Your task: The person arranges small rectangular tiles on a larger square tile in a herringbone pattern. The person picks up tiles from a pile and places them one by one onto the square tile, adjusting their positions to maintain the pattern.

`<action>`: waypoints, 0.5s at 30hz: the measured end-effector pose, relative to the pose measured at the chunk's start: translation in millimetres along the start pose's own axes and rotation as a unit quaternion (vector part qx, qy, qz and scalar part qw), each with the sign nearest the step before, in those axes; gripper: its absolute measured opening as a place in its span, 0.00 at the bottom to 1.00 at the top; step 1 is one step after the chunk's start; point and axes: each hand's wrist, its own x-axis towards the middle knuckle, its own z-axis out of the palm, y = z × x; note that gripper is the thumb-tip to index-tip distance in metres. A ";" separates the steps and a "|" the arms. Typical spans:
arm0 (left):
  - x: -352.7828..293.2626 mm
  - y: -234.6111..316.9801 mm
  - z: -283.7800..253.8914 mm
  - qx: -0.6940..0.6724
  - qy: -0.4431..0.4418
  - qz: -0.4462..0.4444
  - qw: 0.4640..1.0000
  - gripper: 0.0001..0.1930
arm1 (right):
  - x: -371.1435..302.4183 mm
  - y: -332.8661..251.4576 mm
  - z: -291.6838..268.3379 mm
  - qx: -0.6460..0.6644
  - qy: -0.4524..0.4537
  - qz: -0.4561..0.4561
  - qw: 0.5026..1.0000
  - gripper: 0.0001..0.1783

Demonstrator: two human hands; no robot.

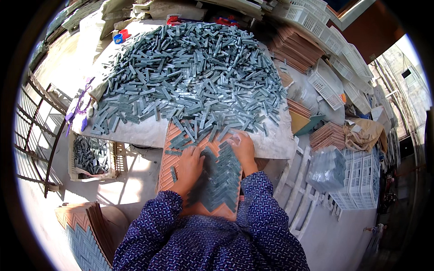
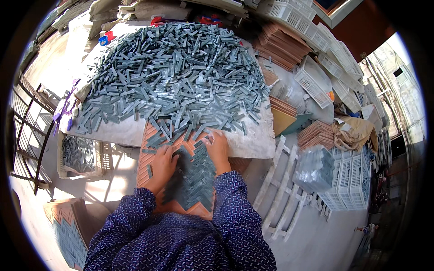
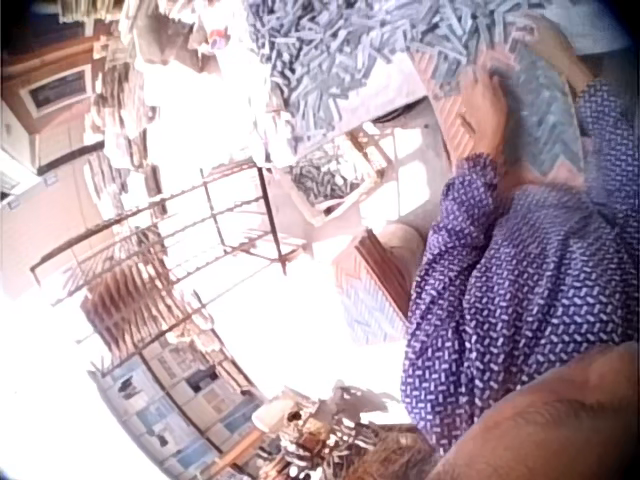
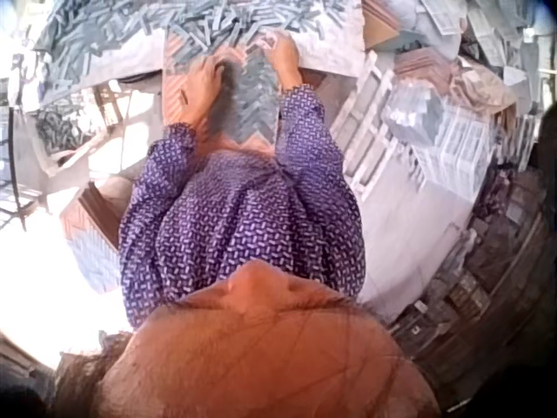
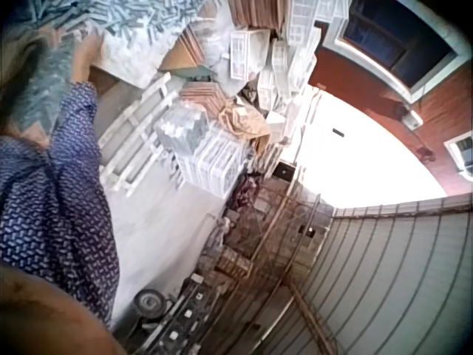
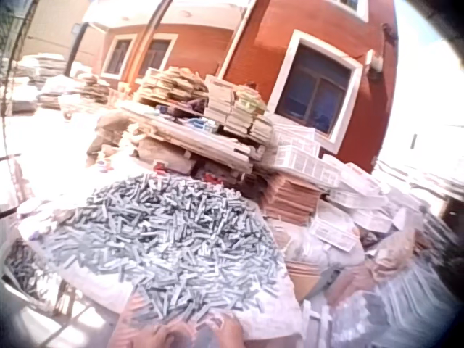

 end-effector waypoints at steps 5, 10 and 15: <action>14.9 6.6 17.9 0.022 -0.029 -0.004 0.999 0.18 | -1.1 -4.8 15.7 -0.043 0.046 -0.051 0.997 0.22; 13.0 2.3 28.4 0.060 -0.065 -0.035 0.995 0.19 | 13.7 -13.3 7.0 -0.077 -0.089 0.027 0.993 0.24; 11.6 5.8 33.2 0.086 -0.042 -0.009 0.995 0.21 | 4.0 -14.6 17.5 -0.115 -0.061 0.050 0.990 0.32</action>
